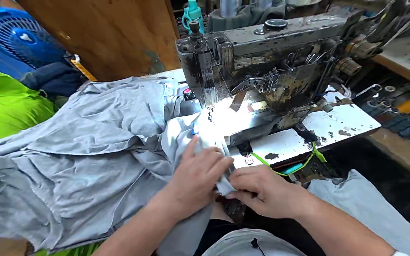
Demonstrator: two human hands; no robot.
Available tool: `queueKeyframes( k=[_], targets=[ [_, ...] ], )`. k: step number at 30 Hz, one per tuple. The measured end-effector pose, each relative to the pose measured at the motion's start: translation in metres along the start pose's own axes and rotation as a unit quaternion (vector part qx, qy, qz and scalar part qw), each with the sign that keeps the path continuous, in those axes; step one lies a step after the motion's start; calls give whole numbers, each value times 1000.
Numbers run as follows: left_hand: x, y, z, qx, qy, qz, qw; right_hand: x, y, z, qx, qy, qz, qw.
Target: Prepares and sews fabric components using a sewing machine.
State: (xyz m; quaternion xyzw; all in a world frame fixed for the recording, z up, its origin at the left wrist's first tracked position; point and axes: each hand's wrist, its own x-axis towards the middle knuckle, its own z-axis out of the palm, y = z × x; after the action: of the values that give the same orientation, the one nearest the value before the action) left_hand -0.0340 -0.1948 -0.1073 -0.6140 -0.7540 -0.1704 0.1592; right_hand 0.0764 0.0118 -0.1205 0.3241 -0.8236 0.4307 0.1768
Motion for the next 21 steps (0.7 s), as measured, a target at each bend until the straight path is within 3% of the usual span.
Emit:
queueKeyframes(
  k=[2,7,9,12,17,20,21],
  targets=[
    [-15,-9,25,41,33,52,997,-30,2,5,4,20,41,999],
    [-21,-5,18,88,19,76,993,-62,21,26,88,83,89,989],
    [-12,-11,12,92,-5,51,994,-52,32,29,85,91,97,987],
    [18,-14,-17,46,-117,-52,991,-30,51,30,78,100,102,987],
    [29,-56,-12,144,-103,25,984,8,79,28,56,101,113,987],
    [49,-47,-27,184,-221,-89,954,29,92,26,33,94,120,988],
    [49,-48,-26,192,-215,-90,953,34,95,24,24,89,125,988]
  ],
)
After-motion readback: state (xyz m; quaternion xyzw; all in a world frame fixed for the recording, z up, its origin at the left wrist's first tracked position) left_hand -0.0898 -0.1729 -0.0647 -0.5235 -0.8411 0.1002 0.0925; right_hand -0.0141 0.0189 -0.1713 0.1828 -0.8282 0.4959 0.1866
